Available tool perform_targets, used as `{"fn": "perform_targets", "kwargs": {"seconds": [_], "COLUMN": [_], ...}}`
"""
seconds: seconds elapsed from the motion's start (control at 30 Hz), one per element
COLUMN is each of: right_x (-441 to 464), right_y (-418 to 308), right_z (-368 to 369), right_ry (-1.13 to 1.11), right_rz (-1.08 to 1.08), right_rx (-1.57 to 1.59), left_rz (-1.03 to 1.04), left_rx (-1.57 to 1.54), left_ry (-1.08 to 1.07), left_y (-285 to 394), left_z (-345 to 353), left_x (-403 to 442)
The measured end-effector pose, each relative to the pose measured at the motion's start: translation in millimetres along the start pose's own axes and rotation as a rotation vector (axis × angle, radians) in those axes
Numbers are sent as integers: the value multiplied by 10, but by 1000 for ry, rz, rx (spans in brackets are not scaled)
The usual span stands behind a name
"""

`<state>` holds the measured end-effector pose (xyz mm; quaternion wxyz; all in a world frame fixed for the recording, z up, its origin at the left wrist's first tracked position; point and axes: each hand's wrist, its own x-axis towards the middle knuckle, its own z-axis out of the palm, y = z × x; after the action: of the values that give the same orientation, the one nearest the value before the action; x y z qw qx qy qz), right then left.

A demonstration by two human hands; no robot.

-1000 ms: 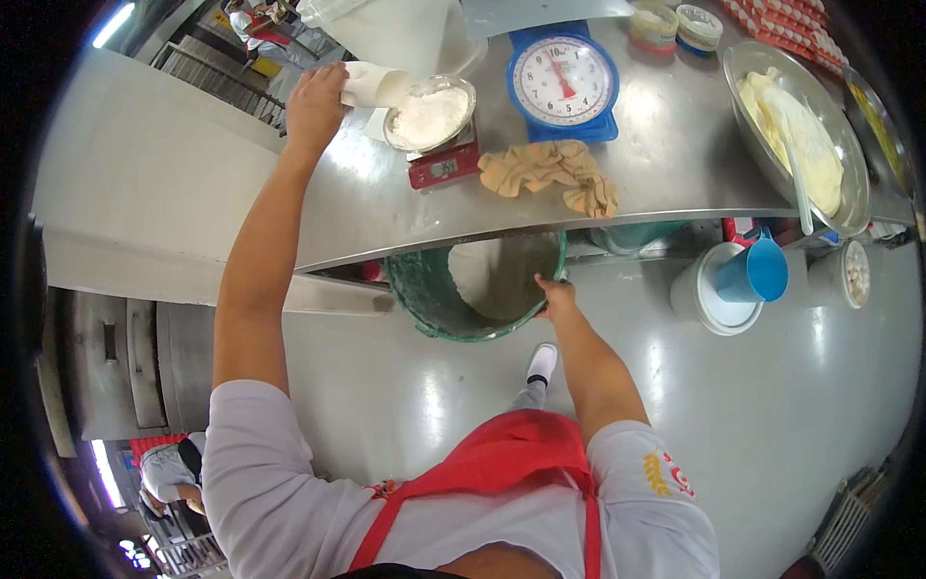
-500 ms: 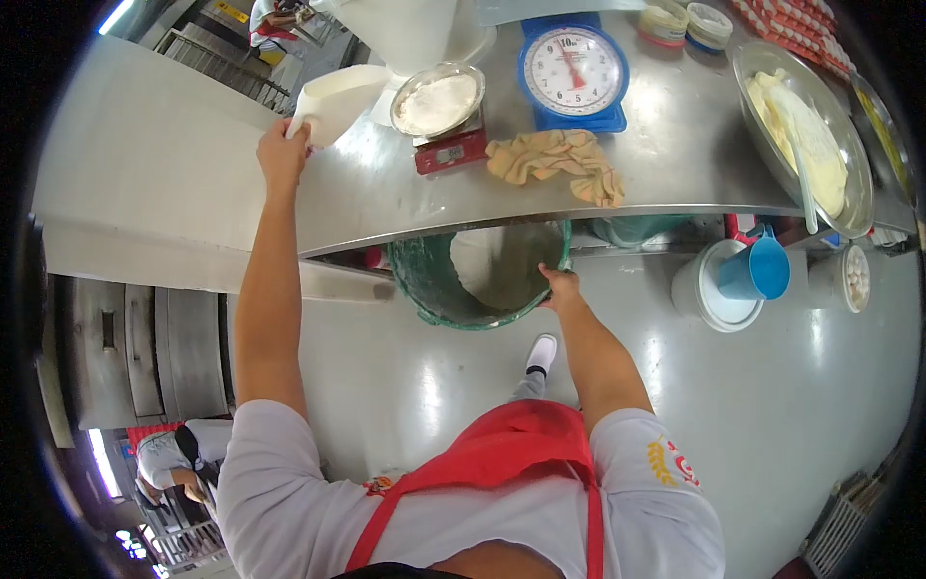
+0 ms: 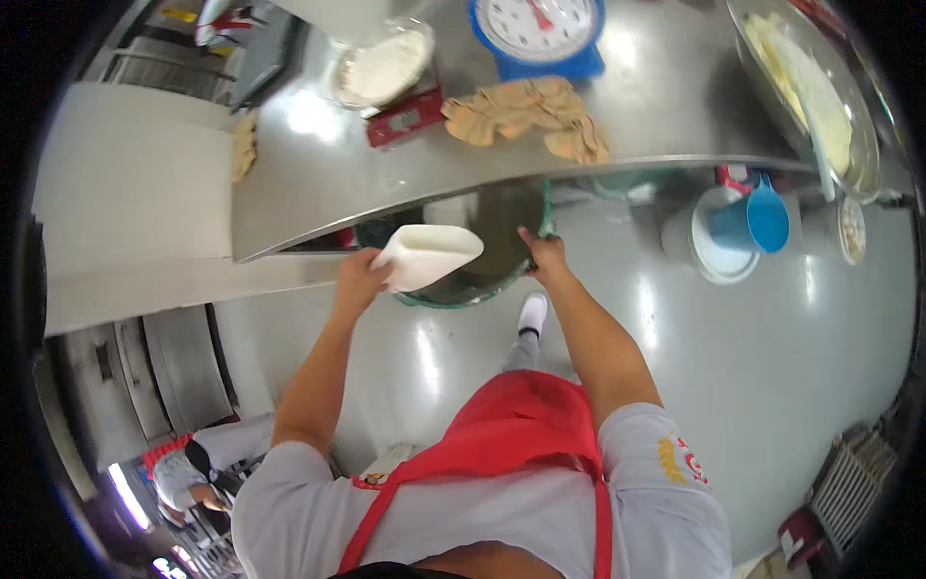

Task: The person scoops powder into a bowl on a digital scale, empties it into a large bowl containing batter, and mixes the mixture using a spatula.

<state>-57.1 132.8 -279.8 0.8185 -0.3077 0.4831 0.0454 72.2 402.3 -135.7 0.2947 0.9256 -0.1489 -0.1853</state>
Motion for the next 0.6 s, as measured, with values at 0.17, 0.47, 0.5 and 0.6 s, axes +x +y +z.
{"fn": "perform_targets", "kwargs": {"seconds": [0.17,0.47,0.5,0.6], "right_x": [-11,66,69,49], "right_y": [-63,8,16,18], "right_z": [5,-49,-27,-28], "right_ry": [33,103,95,71], "right_rz": [-14,-66,-80,-108], "right_rx": [-188,-173,-186,-171], "left_rz": [123,-55,-5,141], "left_rx": [456,749,747,769], "left_ry": [97,-137,-85,104], "left_y": [-905,-1262,-1312,-1400], "left_z": [1724,3289,3205,2800], "left_x": [1267,2504,2434,1985]}}
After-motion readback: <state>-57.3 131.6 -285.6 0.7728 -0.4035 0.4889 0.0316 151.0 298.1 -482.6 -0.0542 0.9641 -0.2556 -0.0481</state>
